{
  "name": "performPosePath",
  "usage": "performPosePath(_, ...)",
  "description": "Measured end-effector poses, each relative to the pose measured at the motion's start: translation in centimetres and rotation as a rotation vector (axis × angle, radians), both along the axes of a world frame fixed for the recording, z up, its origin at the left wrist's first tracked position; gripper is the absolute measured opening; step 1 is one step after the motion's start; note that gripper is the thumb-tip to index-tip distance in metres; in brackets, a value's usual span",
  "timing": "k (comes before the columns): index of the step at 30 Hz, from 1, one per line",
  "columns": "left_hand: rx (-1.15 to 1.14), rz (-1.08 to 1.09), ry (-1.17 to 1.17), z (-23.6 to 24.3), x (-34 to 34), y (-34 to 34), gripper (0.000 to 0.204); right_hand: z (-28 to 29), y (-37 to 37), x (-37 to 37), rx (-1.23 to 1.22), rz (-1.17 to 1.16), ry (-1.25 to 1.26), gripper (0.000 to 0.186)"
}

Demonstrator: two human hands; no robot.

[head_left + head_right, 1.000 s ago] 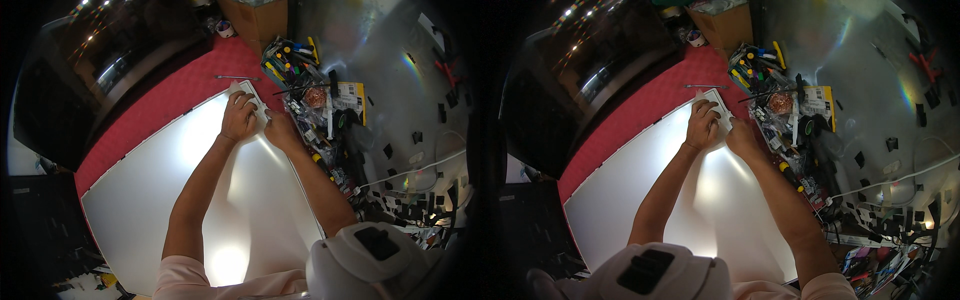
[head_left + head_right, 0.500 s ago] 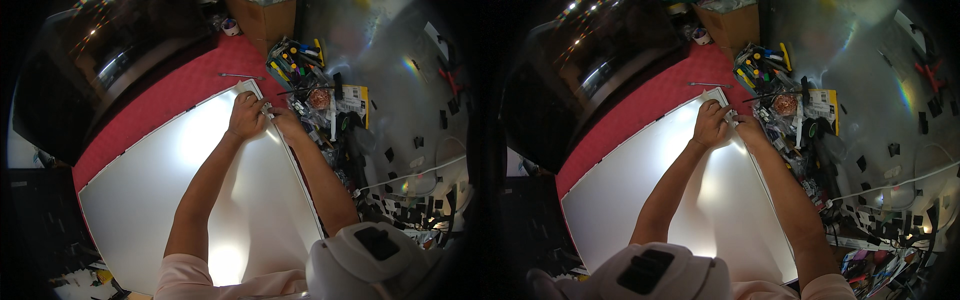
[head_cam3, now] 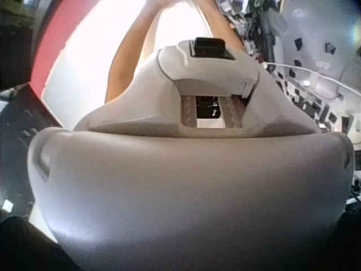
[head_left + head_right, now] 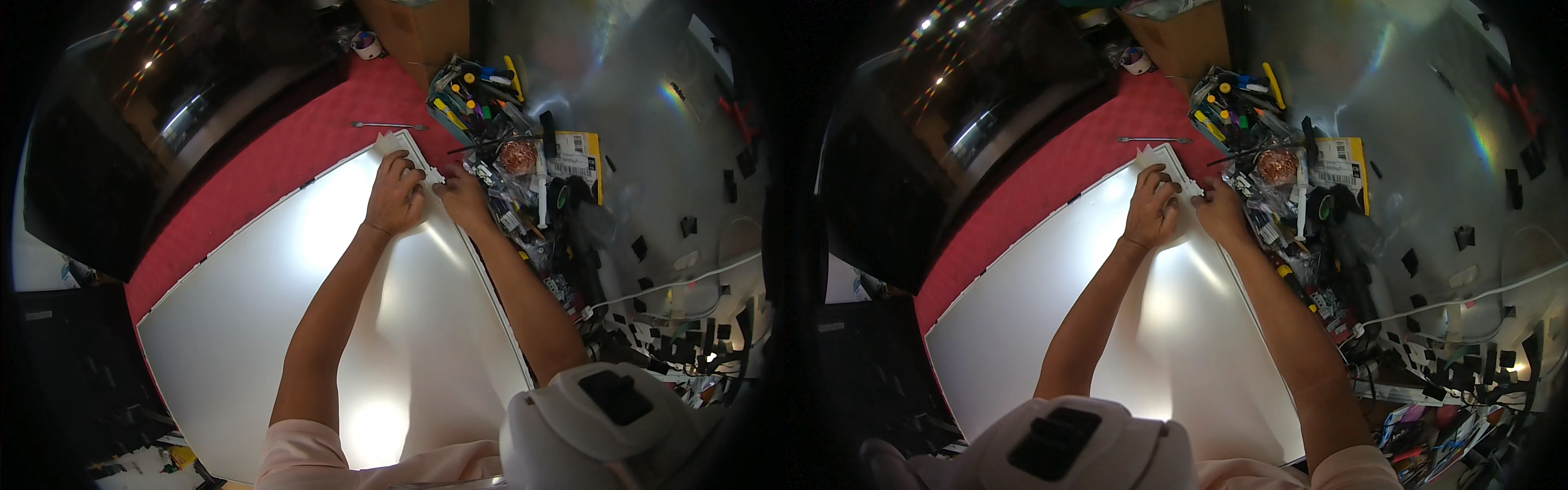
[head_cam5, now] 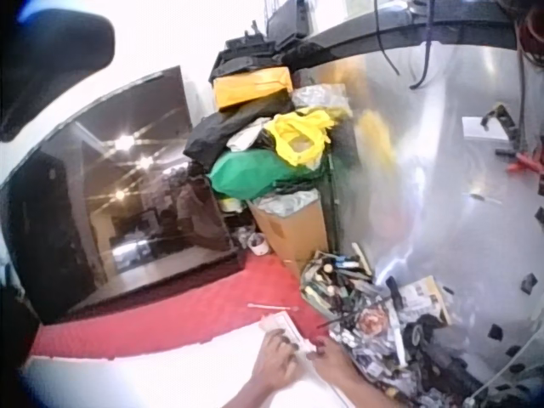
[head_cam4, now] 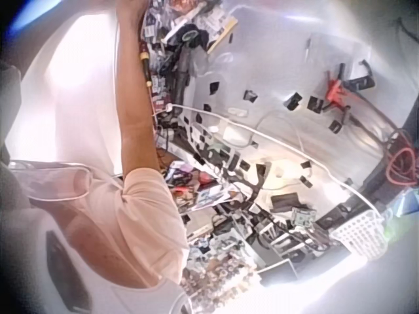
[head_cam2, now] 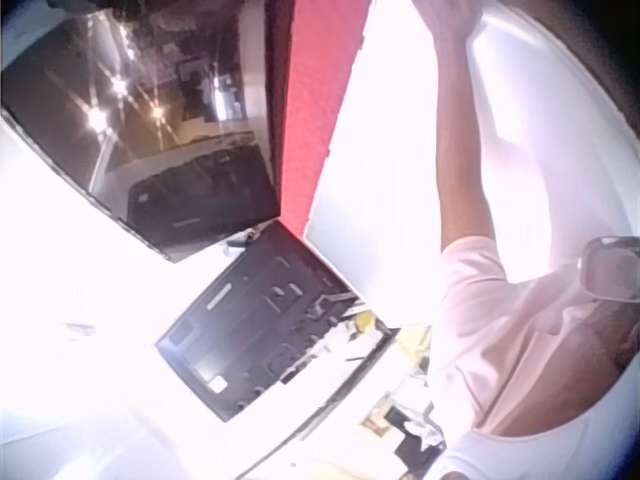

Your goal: The person fits a white plastic frame over the backlight panel of a television and presses it into place around the edges by hand.

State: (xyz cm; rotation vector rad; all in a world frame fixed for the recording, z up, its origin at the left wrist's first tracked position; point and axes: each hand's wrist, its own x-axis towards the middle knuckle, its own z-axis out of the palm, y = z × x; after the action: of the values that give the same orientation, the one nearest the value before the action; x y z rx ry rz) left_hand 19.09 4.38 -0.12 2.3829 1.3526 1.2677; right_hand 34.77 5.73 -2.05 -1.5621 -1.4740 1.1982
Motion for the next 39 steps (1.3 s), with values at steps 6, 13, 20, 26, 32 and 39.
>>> performPosePath(6, 0.007, 0.007, -0.01, 0.2, -0.1, -0.1, 0.021, -0.5, 0.9, -0.9, 0.005, -0.002, -0.087, 0.034)
performPosePath(13, 0.03, 0.002, -0.004, 0.3, 0.1, -0.1, 0.019, -0.8, 0.5, -1.1, -0.116, -0.156, 0.263, 0.028)
performPosePath(20, 0.036, -0.006, -0.024, 0.3, -0.1, -0.3, 0.02, 0.2, 2.4, -0.3, 0.115, 0.183, -0.28, 0.024)
performPosePath(26, 0.04, -0.003, -0.029, 0.2, 0.1, -0.2, 0.019, 0.5, 6.9, 0.3, 0.305, 0.653, -0.573, 0.022)
performPosePath(32, 0.015, 0.0, -0.071, 0.1, 0.0, -0.3, 0.02, 3.3, 7.3, -0.1, -0.157, 0.706, -0.45, 0.024)
performPosePath(39, -0.003, -0.016, 0.062, 0.0, -0.1, 0.0, 0.027, 0.3, 5.9, 0.3, 0.212, 0.526, -0.504, 0.024)
